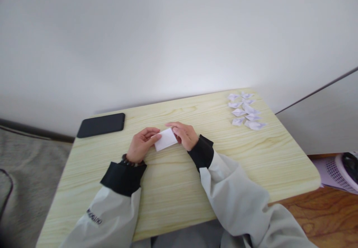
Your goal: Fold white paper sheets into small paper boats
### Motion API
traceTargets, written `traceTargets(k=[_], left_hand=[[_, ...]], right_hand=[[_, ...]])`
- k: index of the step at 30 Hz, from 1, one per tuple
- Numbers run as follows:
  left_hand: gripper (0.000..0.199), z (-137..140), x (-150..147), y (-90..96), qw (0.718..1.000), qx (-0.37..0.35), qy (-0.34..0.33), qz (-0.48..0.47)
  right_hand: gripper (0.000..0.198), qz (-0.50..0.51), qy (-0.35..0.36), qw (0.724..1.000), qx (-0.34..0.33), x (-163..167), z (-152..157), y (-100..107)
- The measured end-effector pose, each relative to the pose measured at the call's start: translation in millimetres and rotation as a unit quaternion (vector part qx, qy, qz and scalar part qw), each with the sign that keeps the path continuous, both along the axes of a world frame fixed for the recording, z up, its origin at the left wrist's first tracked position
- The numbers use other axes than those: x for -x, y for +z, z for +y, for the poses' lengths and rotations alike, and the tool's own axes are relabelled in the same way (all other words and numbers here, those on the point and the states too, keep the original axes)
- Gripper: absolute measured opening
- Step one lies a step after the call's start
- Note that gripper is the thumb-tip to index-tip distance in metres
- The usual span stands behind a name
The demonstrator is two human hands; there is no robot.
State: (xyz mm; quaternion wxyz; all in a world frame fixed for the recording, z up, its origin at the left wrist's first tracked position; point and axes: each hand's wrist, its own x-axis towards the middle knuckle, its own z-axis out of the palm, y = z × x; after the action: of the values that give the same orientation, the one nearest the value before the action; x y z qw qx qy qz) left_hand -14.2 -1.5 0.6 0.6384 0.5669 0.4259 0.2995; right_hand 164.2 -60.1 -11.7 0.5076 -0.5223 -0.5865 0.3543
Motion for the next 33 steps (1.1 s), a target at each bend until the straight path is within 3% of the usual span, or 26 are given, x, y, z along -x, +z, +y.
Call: traceTargets(k=[6,11,33], left_hand=[[0.037,0.9,0.3,-2.0,0.999,-0.045,-0.001,0.023],[0.044,-0.6,0.8,-1.0,0.997,-0.021,-0.01,0.069],[0.045,0.6,0.8,-4.7,0.997,-0.033,-0.002,0.073]], right_hand=[[0.027,-0.026,-0.047,0.998,0.024,4.4,1.6,-1.9],[0.026,0.001,-0.039,0.999,0.029,4.2,2.9,-4.0],[0.027,0.001,-0.027,0.999,0.042,3.3,2.9,-5.4]])
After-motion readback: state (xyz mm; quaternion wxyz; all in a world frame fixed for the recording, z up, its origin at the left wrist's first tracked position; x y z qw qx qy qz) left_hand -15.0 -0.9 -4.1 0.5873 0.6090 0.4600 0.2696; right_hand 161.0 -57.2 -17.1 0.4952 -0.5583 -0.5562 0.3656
